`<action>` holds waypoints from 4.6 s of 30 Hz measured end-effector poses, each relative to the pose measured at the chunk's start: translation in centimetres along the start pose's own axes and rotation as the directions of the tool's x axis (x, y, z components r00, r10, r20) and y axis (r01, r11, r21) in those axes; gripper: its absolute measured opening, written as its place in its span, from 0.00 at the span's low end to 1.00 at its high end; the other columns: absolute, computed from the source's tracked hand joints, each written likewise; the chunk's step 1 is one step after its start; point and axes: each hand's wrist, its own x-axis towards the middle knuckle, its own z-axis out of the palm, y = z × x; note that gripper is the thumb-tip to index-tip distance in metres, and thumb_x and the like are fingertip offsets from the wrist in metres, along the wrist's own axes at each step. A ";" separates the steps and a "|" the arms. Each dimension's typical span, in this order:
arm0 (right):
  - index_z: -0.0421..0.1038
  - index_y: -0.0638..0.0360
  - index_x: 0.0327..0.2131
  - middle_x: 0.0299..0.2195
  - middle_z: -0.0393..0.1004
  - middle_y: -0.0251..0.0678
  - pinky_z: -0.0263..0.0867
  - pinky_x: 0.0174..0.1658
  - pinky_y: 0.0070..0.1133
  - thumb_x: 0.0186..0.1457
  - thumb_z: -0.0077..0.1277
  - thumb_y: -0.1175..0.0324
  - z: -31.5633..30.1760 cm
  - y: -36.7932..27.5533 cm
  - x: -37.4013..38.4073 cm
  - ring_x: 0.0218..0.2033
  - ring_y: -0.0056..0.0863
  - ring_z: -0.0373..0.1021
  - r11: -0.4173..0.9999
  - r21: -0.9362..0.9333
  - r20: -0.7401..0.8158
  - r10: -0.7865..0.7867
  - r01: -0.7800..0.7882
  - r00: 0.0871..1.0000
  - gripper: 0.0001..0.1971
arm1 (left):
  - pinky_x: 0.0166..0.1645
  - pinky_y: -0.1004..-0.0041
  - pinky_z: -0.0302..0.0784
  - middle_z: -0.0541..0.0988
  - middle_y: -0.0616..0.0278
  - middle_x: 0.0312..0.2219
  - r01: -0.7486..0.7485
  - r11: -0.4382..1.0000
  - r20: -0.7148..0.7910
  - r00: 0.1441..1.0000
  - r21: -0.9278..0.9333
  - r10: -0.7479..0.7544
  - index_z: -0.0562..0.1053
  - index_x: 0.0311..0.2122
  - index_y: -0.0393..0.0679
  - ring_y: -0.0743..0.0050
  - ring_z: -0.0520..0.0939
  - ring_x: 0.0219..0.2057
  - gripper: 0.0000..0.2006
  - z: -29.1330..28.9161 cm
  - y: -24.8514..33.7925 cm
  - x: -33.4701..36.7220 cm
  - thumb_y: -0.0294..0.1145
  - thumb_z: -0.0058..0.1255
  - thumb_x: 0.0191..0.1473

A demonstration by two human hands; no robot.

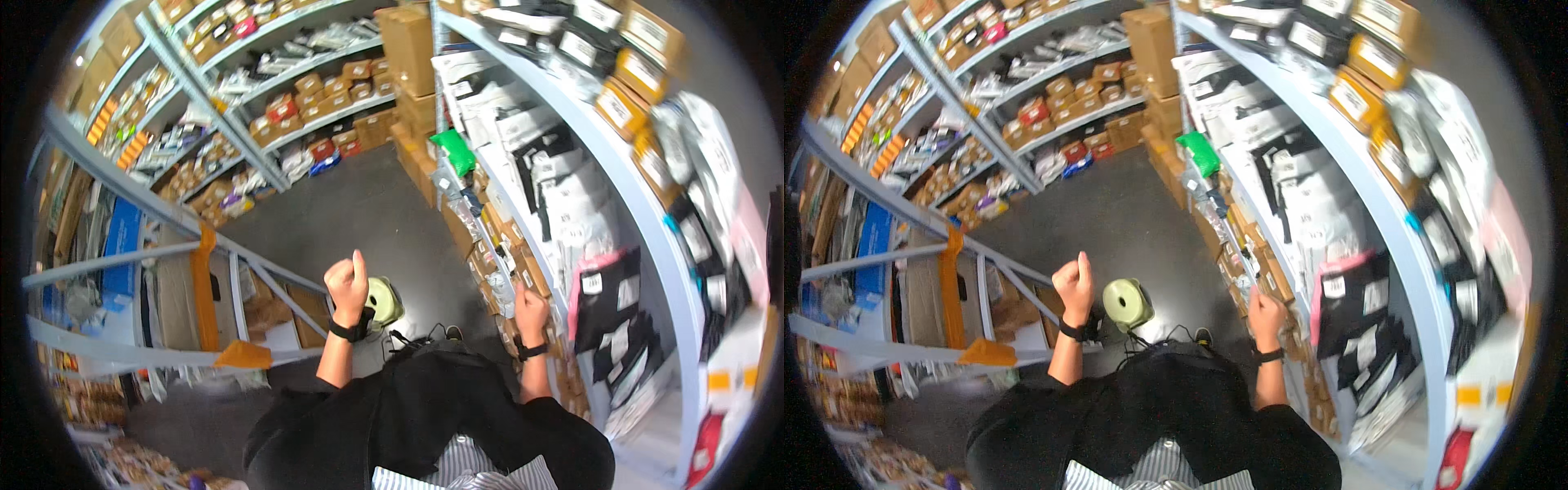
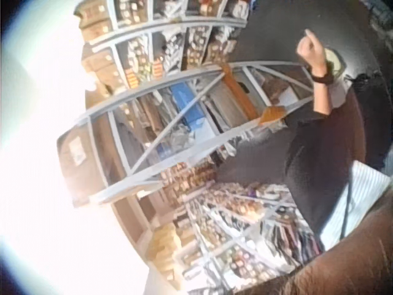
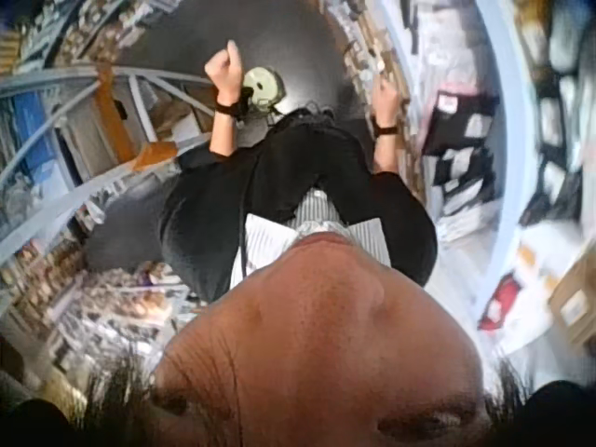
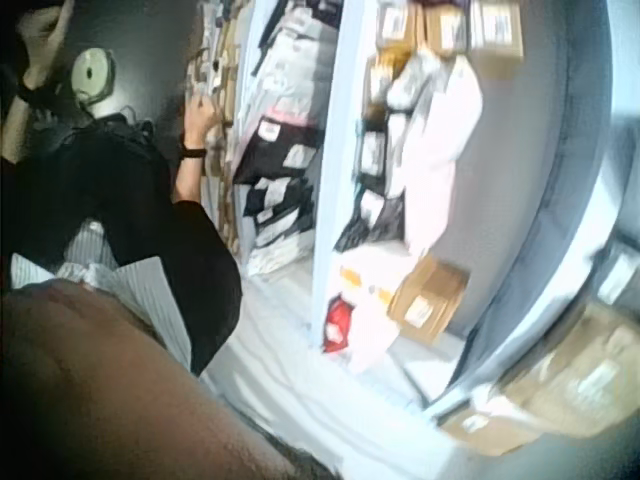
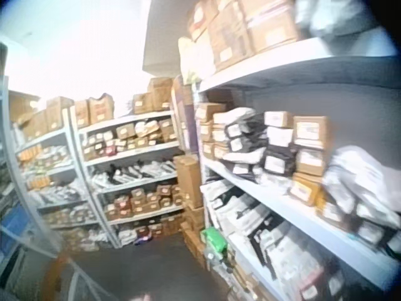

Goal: The person picks up and places various packages, boxes, and envelopes on shelves, using a handheld scanner to check barcodes.

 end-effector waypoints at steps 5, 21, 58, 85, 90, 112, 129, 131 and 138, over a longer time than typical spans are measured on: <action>0.58 0.59 0.07 0.08 0.59 0.40 0.51 0.17 0.31 0.47 0.55 0.75 7.8 -4.2 9.5 0.10 0.38 0.57 0.869 0.028 -0.065 -0.492 0.494 0.868 0.21 | 0.17 0.67 0.48 0.56 0.58 0.07 -0.089 0.982 -0.106 0.988 0.164 0.108 0.55 0.10 0.39 0.62 0.56 0.08 0.21 1.5 -2.2 4.1 0.16 0.53 0.45; 0.69 0.61 0.18 0.10 0.63 0.36 0.56 0.18 0.25 0.50 0.55 0.72 39.3 -21.4 27.1 0.11 0.31 0.62 0.721 0.499 0.247 -0.651 0.481 0.718 0.10 | 0.19 0.79 0.62 0.72 0.64 0.10 0.630 0.766 -0.046 0.768 -0.127 -0.639 0.72 0.18 0.35 0.86 0.70 0.13 0.16 2.4 -26.5 15.3 0.33 0.53 0.54; 0.71 0.60 0.37 0.14 0.63 0.22 0.52 0.16 0.13 0.58 0.48 0.72 95.6 -37.8 62.7 0.13 0.09 0.58 0.766 0.599 0.726 -0.395 -0.234 0.563 0.05 | 0.21 0.79 0.63 0.70 0.67 0.11 0.784 0.620 -0.514 0.524 -0.019 -0.679 0.69 0.17 0.37 0.85 0.69 0.15 0.20 3.9 -64.8 60.5 0.36 0.47 0.59; 0.73 0.53 0.42 0.44 0.67 0.35 0.55 0.55 0.34 0.43 0.62 0.57 128.4 -78.9 100.9 0.53 0.41 0.57 0.489 0.192 -0.453 -0.725 0.851 0.519 0.21 | 0.22 0.78 0.61 0.70 0.66 0.11 0.750 0.662 -0.719 0.463 0.004 -0.519 0.67 0.15 0.37 0.83 0.68 0.14 0.22 -5.8 -94.1 84.1 0.37 0.45 0.60; 0.75 0.52 0.37 0.39 0.71 0.32 0.58 0.51 0.28 0.36 0.65 0.58 131.2 -79.1 103.3 0.49 0.36 0.63 0.468 0.171 -0.600 -0.648 0.867 0.468 0.21 | 0.22 0.78 0.62 0.70 0.66 0.11 0.736 0.677 -0.680 0.510 0.026 -0.527 0.69 0.16 0.36 0.84 0.68 0.15 0.20 -3.3 -101.1 89.6 0.35 0.46 0.59; 0.72 0.60 0.38 0.38 0.69 0.40 0.58 0.51 0.35 0.41 0.53 0.53 133.8 -78.1 107.8 0.44 0.44 0.64 0.420 0.147 -0.610 -0.674 0.895 0.416 0.23 | 0.55 0.67 0.64 0.63 0.47 0.54 0.565 0.815 -0.028 0.819 -0.128 -0.573 0.50 0.57 0.34 0.60 0.66 0.54 0.31 13.2 -120.8 110.7 0.23 0.50 0.52; 0.71 0.61 0.37 0.38 0.69 0.42 0.59 0.50 0.35 0.37 0.55 0.58 134.3 -78.2 108.0 0.42 0.44 0.65 0.386 0.072 -0.657 -0.675 0.920 0.335 0.23 | 0.25 0.73 0.74 0.76 0.61 0.22 0.715 0.697 -0.415 0.621 -0.048 -0.665 0.75 0.31 0.32 0.77 0.75 0.21 0.17 11.9 -123.3 114.1 0.40 0.57 0.51; 0.71 0.61 0.37 0.37 0.69 0.42 0.58 0.50 0.35 0.37 0.54 0.58 134.2 -78.1 107.7 0.42 0.44 0.64 0.398 0.098 -0.643 -0.674 0.912 0.363 0.22 | 0.24 0.73 0.74 0.76 0.61 0.20 0.645 0.762 -0.442 0.698 0.050 -0.563 0.75 0.29 0.31 0.77 0.74 0.20 0.18 12.4 -123.9 113.7 0.41 0.58 0.50; 0.72 0.62 0.37 0.38 0.69 0.43 0.58 0.50 0.35 0.38 0.53 0.58 134.8 -78.2 107.2 0.42 0.43 0.64 0.430 0.033 -0.662 -0.667 0.902 0.342 0.22 | 0.34 0.73 0.73 0.81 0.54 0.32 0.687 0.723 -0.376 0.651 -0.079 -0.660 0.75 0.38 0.27 0.71 0.81 0.30 0.14 12.2 -124.7 114.6 0.29 0.58 0.49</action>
